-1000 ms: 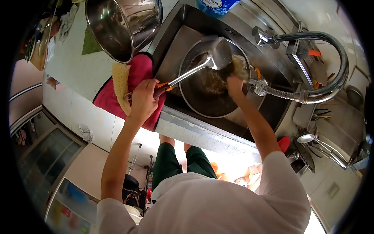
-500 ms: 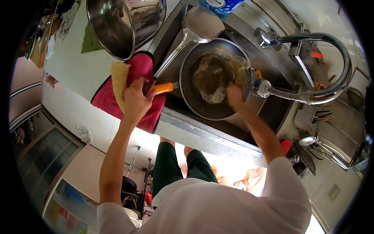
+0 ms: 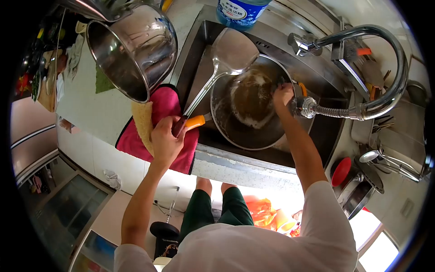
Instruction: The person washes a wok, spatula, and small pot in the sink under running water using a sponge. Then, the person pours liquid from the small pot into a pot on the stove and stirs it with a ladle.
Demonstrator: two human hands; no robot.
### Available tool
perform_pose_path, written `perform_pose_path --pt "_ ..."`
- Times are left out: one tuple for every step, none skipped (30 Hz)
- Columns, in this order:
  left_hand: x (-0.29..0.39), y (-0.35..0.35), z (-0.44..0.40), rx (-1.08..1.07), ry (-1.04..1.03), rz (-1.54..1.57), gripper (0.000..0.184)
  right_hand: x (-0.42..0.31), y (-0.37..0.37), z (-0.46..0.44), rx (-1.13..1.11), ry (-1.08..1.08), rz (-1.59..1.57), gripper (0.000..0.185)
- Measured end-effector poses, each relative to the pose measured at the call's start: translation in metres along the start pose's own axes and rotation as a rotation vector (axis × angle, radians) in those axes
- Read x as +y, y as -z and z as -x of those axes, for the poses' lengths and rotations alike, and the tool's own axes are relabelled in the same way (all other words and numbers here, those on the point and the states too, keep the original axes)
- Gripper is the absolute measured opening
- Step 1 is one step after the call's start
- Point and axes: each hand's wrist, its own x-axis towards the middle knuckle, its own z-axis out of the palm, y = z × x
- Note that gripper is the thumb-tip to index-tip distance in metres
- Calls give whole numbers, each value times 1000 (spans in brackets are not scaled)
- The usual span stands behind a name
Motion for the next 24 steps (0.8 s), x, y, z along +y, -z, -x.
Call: perform_pose_path --pt "0 0 -1 4 3 -7 23 -17 -7 -3 27 -19 -24 13" --pt "1 1 0 8 -10 2 23 -37 -23 -1 12 161 -124 10" --pt "1 0 -1 20 -24 8 23 -84 -27 9 -23 340 -227 9" --pt "0 0 -1 30 -33 16 22 -103 -33 36 -246 243 -329 6" --pt "-3 -1 -1 41 -60 -11 26 -121 -39 62 -453 120 -403 4" --pt "-5 -2 1 36 -49 -2 26 -103 -48 77 -533 257 -389 6" --pt "-7 -3 1 34 -42 9 26 -85 -57 92 -611 397 -385 13" --pt "-8 -4 0 36 -37 19 26 -66 -65 108 -686 532 -392 19" --pt "-8 -6 0 39 -35 15 25 -77 -44 112 -689 724 -290 21" --pt "-7 -6 0 39 -35 7 25 -81 -36 113 -685 911 -187 23" --pt "-8 -5 0 38 -35 -6 25 -81 -53 100 -694 589 -198 19" --pt "-8 -6 0 46 -56 3 25 -78 -72 88 -665 265 -234 16" --pt "-8 -6 -1 59 -75 9 25 -110 -49 59 -595 173 65 13" --pt "-8 -6 0 69 -92 18 26 -86 -51 34 -460 135 -55 6" --pt "-8 -5 2 68 -85 10 26 -61 -53 9 -323 113 -177 7" --pt "-9 -6 2 69 -80 8 25 -76 -23 11 -117 -37 -44 10" --pt "-8 -6 2 74 -80 8 25 -80 -4 16 -49 -221 -214 13" --pt "-7 -6 1 70 -67 21 24 -75 -7 13 -42 -236 -274 12" --pt "-6 -6 2 64 -54 31 23 -65 -17 11 -37 -254 -335 11" --pt "-6 -4 2 61 -40 37 21 -57 -32 10 -35 -272 -400 11" --pt "-6 -3 2 60 -50 22 21 -55 -55 12 -168 -138 -501 8" --pt "-5 -3 1 60 -61 9 21 -68 -56 33 -378 -220 -560 8" --pt "-5 -3 0 58 -71 -3 21 -84 -55 54 -600 -312 -589 10" --pt "-6 -4 2 51 -74 -13 21 -101 -53 76 -813 -394 -586 13"
